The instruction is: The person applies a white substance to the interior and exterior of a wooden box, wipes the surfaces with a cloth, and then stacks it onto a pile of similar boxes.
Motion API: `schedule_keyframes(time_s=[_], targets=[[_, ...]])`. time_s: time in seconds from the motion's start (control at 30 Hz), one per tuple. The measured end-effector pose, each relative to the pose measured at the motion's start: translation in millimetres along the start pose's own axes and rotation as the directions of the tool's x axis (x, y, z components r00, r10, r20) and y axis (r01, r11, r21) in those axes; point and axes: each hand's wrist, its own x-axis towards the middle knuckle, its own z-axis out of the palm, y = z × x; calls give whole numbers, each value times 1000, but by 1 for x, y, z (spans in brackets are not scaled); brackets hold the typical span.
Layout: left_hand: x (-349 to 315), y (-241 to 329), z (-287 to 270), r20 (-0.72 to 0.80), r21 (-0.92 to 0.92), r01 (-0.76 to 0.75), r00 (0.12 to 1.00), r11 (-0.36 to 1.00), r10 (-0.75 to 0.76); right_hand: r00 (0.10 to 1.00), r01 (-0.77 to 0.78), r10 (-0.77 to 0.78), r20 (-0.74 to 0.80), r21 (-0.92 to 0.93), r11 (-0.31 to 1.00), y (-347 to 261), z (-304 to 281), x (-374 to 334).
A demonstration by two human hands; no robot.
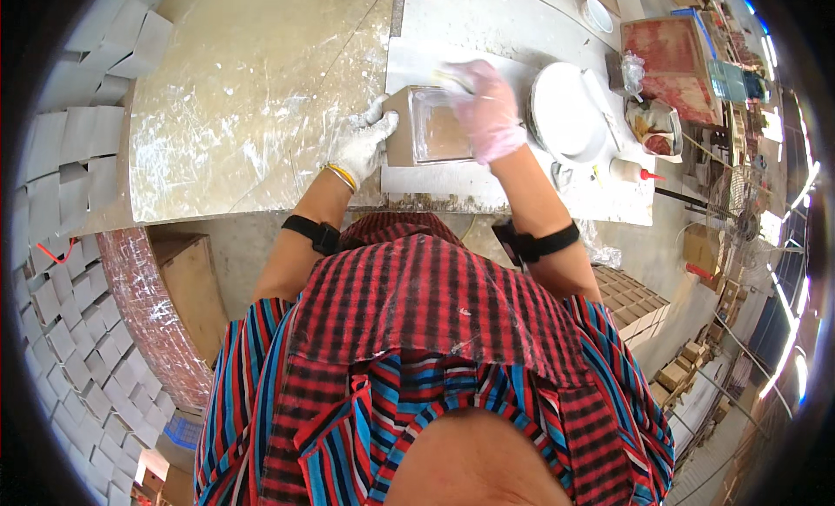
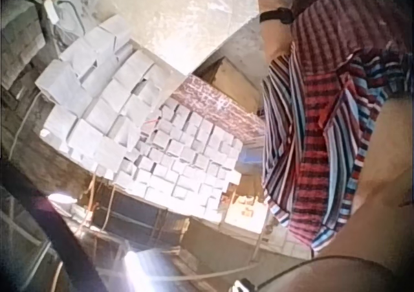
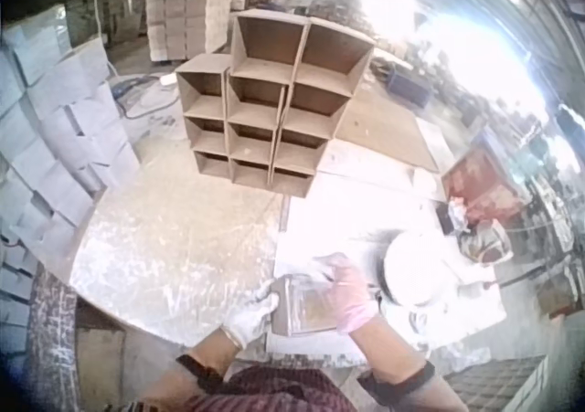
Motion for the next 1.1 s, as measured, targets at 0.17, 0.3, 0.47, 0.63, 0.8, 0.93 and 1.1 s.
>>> schedule_keyframes(time_s=[0.17,0.3,0.47,0.63,0.8,0.93,1.1], targets=[[10,-5,-8,56,28,-25,998,999,24,957,188,-120,264,-248,950,-5,16,12],[8,-4,-7,56,62,-46,998,997,43,969,-99,160,187,-301,948,19,-10,9],[5,-2,-4,31,61,12,999,998,-14,987,-116,125,98,-92,989,40,-7,-19],[14,-7,-12,103,97,-61,993,993,51,953,291,-241,184,-328,899,44,-3,-61],[20,-12,-17,88,62,16,996,998,-21,835,199,-89,543,-147,969,51,-27,-64],[17,-12,-15,97,-22,1,995,1000,1,992,-74,61,111,123,990,34,-8,-24],[18,-10,-16,118,-36,6,993,999,-1,937,-124,16,350,287,950,5,-7,-38]])
